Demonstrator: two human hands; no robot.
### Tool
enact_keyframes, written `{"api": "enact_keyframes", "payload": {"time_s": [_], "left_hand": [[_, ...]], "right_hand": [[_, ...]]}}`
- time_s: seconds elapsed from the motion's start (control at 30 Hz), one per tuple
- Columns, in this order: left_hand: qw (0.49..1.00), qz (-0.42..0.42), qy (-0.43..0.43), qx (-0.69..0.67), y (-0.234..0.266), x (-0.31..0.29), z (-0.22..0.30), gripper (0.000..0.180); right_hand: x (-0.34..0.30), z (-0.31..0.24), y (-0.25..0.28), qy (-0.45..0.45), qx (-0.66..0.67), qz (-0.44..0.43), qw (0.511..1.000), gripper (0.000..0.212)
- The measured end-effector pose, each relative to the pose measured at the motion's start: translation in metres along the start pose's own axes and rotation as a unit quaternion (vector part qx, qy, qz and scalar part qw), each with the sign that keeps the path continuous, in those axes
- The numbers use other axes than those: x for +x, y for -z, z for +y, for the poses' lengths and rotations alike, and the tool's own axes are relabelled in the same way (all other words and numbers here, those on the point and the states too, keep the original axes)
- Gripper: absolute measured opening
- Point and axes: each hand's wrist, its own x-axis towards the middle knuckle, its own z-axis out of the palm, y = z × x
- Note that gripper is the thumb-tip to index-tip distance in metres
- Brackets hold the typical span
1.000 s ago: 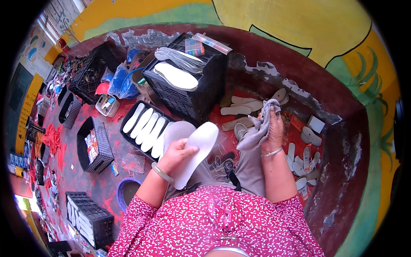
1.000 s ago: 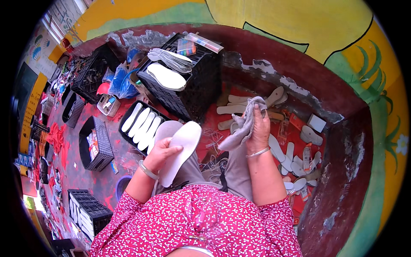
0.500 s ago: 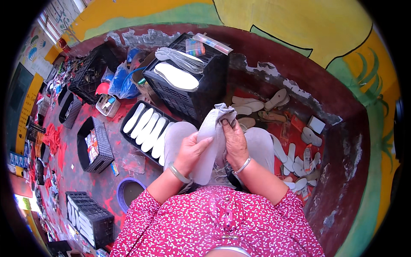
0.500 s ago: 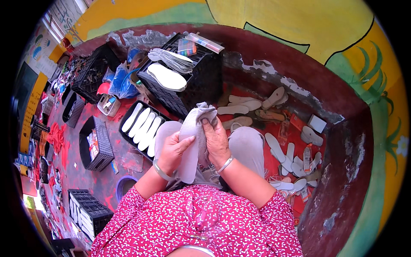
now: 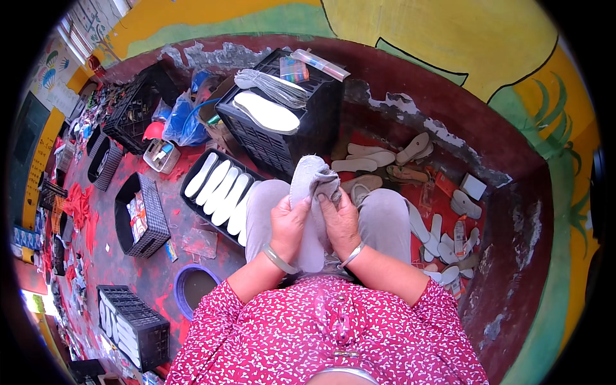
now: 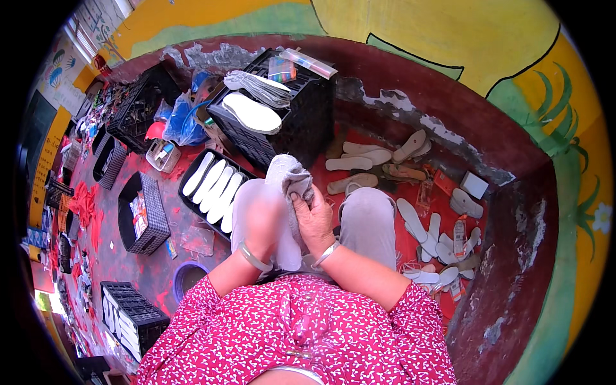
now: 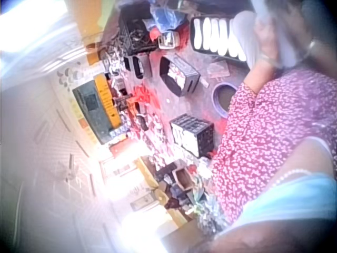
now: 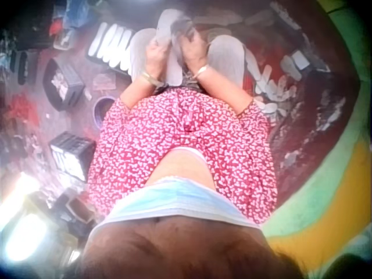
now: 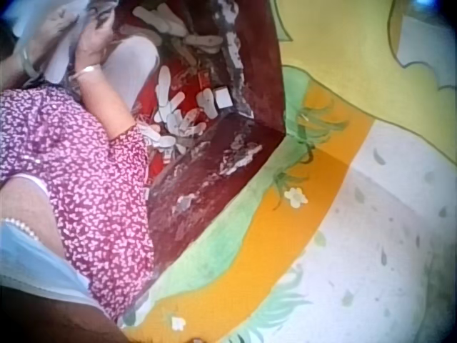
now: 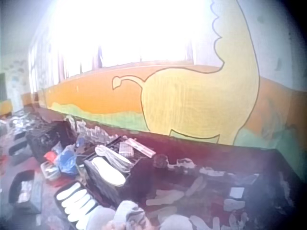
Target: The person wipes and cleans shoe insoles by hand using a cloth, then places them into a storage crate.
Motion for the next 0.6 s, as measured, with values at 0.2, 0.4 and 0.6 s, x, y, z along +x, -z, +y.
{"api": "enact_keyframes", "payload": {"time_s": [0.2, 0.4, 0.6], "left_hand": [[0.937, 0.02, -0.155, 0.313, 0.018, 0.005, -0.005, 0.015], [0.995, 0.072, -0.063, -0.039, 0.012, 0.015, 0.002, 0.012], [0.977, 0.097, 0.019, -0.19, 0.011, 0.025, 0.035, 0.014]], "right_hand": [[-0.01, -0.011, -0.002, -0.009, -0.067, -0.039, 0.997, 0.029], [-0.018, -0.018, -0.003, -0.017, -0.127, -0.093, 0.987, 0.023], [-0.021, -0.004, -0.003, 0.02, -0.188, -0.11, 0.976, 0.022]]}}
